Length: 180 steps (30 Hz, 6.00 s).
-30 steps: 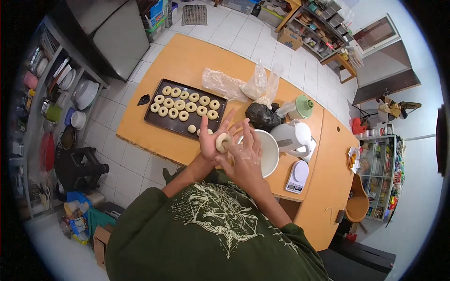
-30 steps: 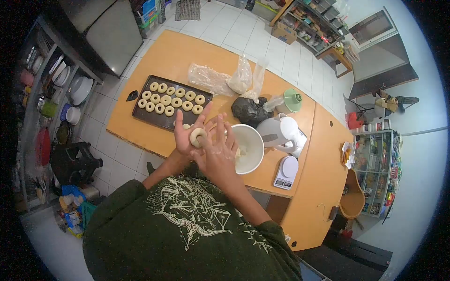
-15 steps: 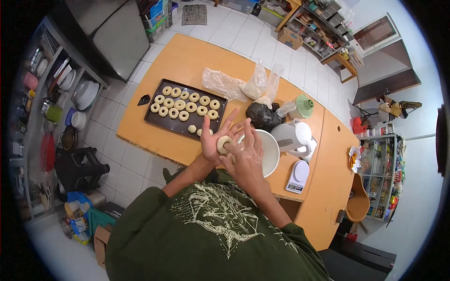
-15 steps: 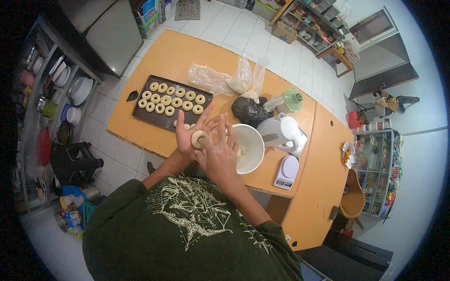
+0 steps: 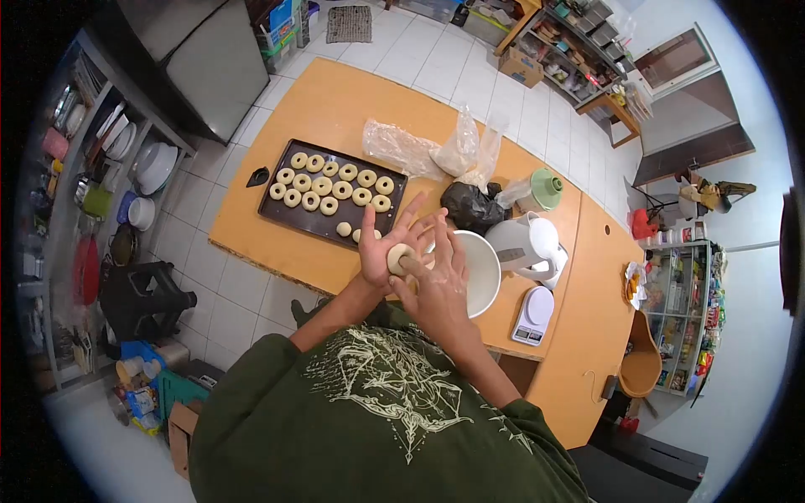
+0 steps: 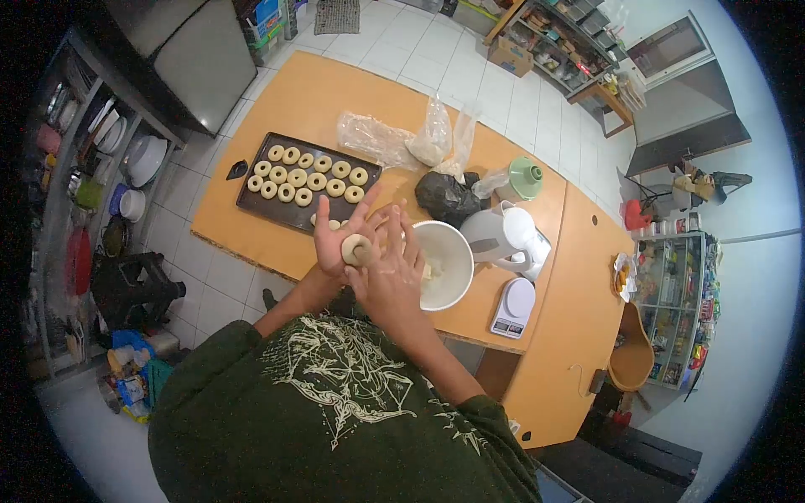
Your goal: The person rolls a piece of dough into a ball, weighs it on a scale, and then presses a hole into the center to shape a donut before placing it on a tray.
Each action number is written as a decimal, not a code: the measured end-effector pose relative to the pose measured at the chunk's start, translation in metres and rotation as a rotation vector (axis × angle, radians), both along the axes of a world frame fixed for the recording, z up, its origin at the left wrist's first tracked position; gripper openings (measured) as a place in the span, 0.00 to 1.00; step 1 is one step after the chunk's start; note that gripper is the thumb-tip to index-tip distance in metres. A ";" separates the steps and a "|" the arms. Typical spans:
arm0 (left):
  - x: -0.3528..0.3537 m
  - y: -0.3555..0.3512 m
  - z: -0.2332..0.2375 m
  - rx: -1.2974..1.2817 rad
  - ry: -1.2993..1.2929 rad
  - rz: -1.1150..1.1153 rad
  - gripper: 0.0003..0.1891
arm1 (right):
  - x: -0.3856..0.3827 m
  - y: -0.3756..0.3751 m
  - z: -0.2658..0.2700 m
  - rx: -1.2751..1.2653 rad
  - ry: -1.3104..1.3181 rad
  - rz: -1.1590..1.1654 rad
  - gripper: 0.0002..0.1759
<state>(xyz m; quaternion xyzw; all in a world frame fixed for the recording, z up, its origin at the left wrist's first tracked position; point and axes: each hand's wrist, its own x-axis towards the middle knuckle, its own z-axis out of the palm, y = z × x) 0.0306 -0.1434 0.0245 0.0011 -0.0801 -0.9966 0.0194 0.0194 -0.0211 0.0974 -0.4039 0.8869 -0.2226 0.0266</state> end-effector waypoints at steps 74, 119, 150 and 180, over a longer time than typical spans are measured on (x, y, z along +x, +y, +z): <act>-0.002 -0.008 -0.022 -0.058 -0.155 -0.071 0.49 | -0.033 0.013 -0.037 -0.369 -0.607 -0.086 0.16; 0.028 -0.008 -0.010 -0.551 -0.096 -0.080 0.17 | -0.050 0.025 -0.061 -1.148 -1.629 -0.107 0.15; 0.027 -0.010 -0.020 -0.326 -0.303 -0.110 0.19 | -0.045 0.018 -0.043 -0.798 -1.243 -0.164 0.13; 0.024 -0.012 -0.049 -0.156 -0.132 -0.236 0.24 | -0.057 0.023 -0.053 -0.609 -1.115 -0.071 0.13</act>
